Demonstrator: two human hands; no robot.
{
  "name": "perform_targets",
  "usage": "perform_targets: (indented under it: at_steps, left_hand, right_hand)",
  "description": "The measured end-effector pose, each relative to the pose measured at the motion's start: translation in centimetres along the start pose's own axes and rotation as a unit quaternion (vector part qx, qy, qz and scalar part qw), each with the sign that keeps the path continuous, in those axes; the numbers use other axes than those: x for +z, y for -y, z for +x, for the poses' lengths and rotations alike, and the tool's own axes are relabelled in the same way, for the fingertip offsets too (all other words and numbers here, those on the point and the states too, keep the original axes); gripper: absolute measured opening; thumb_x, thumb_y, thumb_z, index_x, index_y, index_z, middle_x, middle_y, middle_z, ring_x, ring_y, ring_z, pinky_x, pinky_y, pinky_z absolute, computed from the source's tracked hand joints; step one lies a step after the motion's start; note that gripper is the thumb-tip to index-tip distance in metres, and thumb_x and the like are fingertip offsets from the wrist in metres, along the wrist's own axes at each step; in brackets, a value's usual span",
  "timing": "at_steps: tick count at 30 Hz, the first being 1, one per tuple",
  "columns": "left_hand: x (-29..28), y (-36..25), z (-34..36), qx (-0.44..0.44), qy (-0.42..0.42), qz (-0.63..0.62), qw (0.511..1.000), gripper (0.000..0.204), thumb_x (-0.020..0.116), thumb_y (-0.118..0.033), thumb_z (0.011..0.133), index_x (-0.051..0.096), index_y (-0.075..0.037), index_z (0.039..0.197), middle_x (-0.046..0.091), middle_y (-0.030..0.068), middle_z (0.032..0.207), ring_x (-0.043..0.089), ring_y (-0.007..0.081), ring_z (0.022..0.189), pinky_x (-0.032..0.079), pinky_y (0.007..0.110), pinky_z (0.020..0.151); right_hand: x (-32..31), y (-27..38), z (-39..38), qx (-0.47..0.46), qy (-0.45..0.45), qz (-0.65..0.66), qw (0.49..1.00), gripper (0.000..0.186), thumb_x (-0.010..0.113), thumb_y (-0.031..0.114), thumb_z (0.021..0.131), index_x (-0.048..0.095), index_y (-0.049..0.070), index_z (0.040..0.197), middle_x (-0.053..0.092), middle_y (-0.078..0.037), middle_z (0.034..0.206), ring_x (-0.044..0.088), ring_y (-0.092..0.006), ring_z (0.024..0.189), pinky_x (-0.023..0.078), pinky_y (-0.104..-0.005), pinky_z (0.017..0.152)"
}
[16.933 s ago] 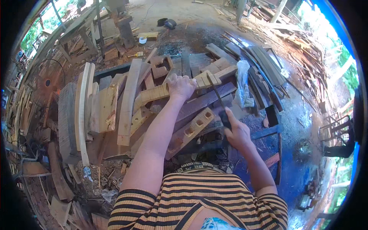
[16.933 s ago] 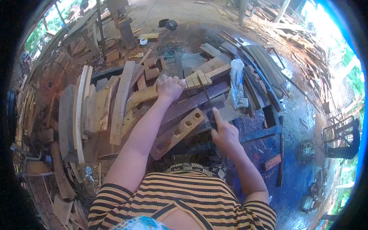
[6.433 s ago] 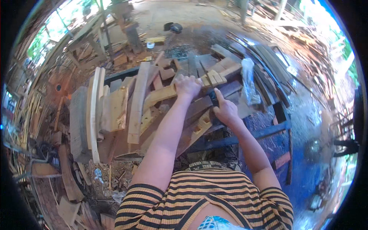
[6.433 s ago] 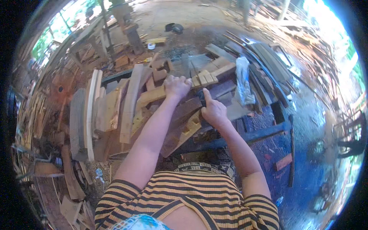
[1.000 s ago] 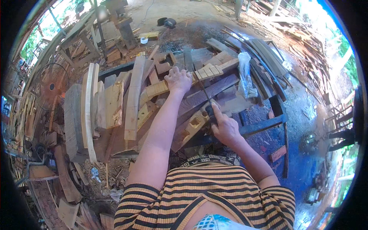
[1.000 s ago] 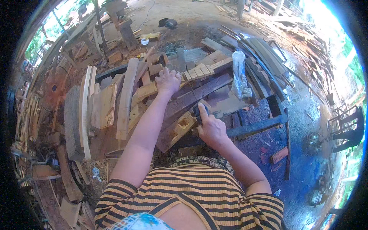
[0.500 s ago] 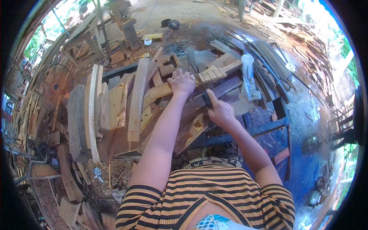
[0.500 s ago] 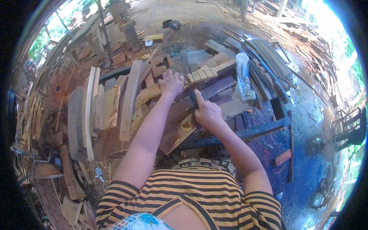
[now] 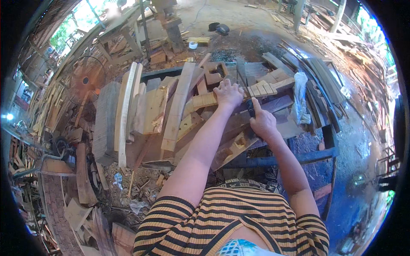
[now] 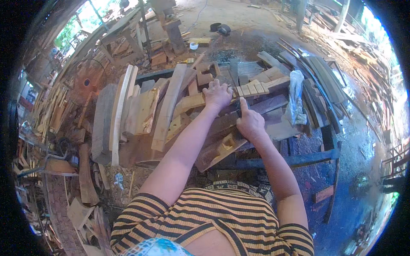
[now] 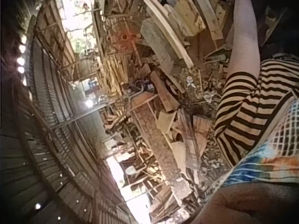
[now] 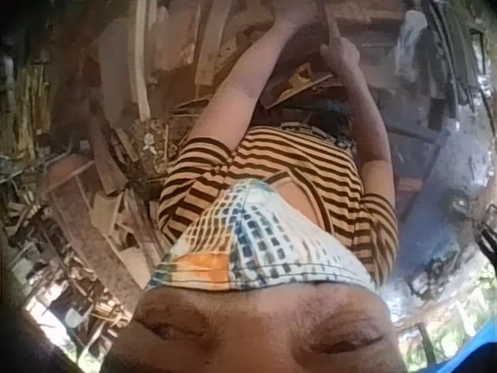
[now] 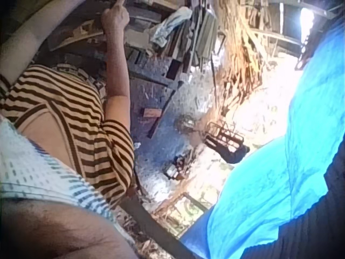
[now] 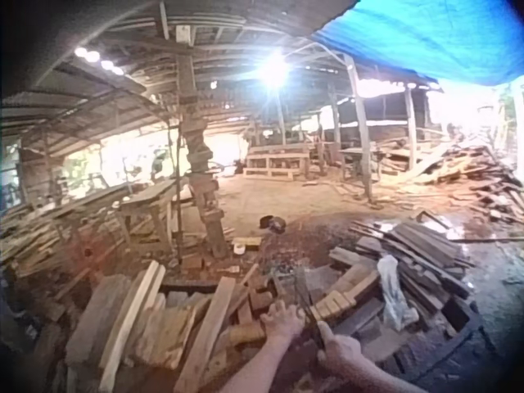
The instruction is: The person cuts notches into a wooden piece using a hand saw, picks it up by hand, sets it back down, and makes additional cuts along the piece with the hand saw.
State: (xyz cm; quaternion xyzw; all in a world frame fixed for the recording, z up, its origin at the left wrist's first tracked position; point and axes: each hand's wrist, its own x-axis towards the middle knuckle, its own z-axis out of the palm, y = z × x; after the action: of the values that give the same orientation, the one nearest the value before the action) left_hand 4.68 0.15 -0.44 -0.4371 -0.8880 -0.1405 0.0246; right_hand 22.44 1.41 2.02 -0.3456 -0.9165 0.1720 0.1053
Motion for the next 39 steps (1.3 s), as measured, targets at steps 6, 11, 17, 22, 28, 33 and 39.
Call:
perform_targets:
  at_steps: [6,11,17,22,28,33,39]
  left_hand:
    - [0.0,0.3,-0.4,0.002,-0.007,-0.012,1.0,0.04,0.043,-0.039,0.094,0.067,-0.013,0.111,0.05,0.0133,0.124,0.046,0.0302,0.121,0.037,0.055,0.094]
    - [-0.4,0.7,-0.6,-0.007,-0.006,-0.018,1.0,0.04,0.043,-0.04,0.094,0.067,-0.013,0.111,0.05,0.013,0.124,0.046,0.0293,0.121,0.036,0.055,0.094]
    - [-0.3,0.2,-0.3,0.007,-0.006,-0.002,1.0,0.041,0.043,-0.041,0.095,0.067,-0.013,0.111,0.049,0.0132,0.125,0.046,0.0292,0.121,0.036,0.055,0.094]
    - [0.0,0.1,-0.2,-0.001,0.006,-0.012,1.0,0.04,0.043,-0.038,0.093,0.067,-0.013,0.112,0.049,0.0119,0.125,0.044,0.0288,0.123,0.033,0.057,0.093]
    - [-0.8,0.7,-0.8,-0.006,0.003,-0.007,1.0,0.043,0.042,-0.042,0.094,0.067,-0.012,0.112,0.05,0.014,0.126,0.046,0.03,0.121,0.037,0.056,0.092]
    - [-1.0,0.5,-0.7,0.009,0.0,-0.016,1.0,0.042,0.041,-0.041,0.094,0.067,-0.012,0.112,0.05,0.0136,0.124,0.046,0.03,0.121,0.036,0.056,0.092]
    - [-0.5,-0.2,-0.2,0.01,0.014,-0.002,1.0,0.041,0.042,-0.04,0.095,0.065,-0.014,0.116,0.049,0.0137,0.125,0.046,0.0305,0.121,0.037,0.058,0.092]
  right_hand:
    - [-1.0,-0.5,-5.3,-0.016,-0.002,0.019,1.0,0.076,0.058,0.016,0.078,0.029,0.01,0.149,0.065,-0.026,0.085,0.065,-0.0435,0.078,0.051,-0.0524,0.074]
    - [-1.2,-1.2,-12.4,-0.035,0.011,0.019,0.999,0.083,0.061,0.012,0.074,0.026,0.009,0.15,0.063,-0.026,0.08,0.063,-0.0418,0.069,0.051,-0.0512,0.067]
    - [-0.6,-0.5,-3.3,-0.025,0.009,-0.017,1.0,0.079,0.059,0.014,0.077,0.028,0.008,0.149,0.065,-0.027,0.087,0.065,-0.0431,0.078,0.051,-0.0516,0.075]
    - [0.3,0.2,0.1,-0.006,0.01,-0.022,1.0,0.078,0.058,0.016,0.078,0.026,0.007,0.148,0.067,-0.027,0.088,0.066,-0.0434,0.082,0.051,-0.051,0.079]
    - [-1.1,-0.5,-10.5,-0.014,0.038,0.005,0.999,0.083,0.061,0.009,0.074,0.026,0.008,0.15,0.063,-0.029,0.093,0.065,-0.043,0.078,0.052,-0.0507,0.072]
    - [-1.8,-1.1,-11.3,-0.028,0.022,0.016,0.999,0.083,0.06,0.009,0.074,0.026,0.008,0.15,0.063,-0.028,0.09,0.065,-0.043,0.077,0.052,-0.051,0.071]
    - [0.2,-0.3,0.0,-0.014,0.009,-0.009,1.0,0.072,0.055,0.015,0.079,0.031,0.006,0.146,0.066,-0.028,0.093,0.066,-0.0421,0.081,0.052,-0.0502,0.076]
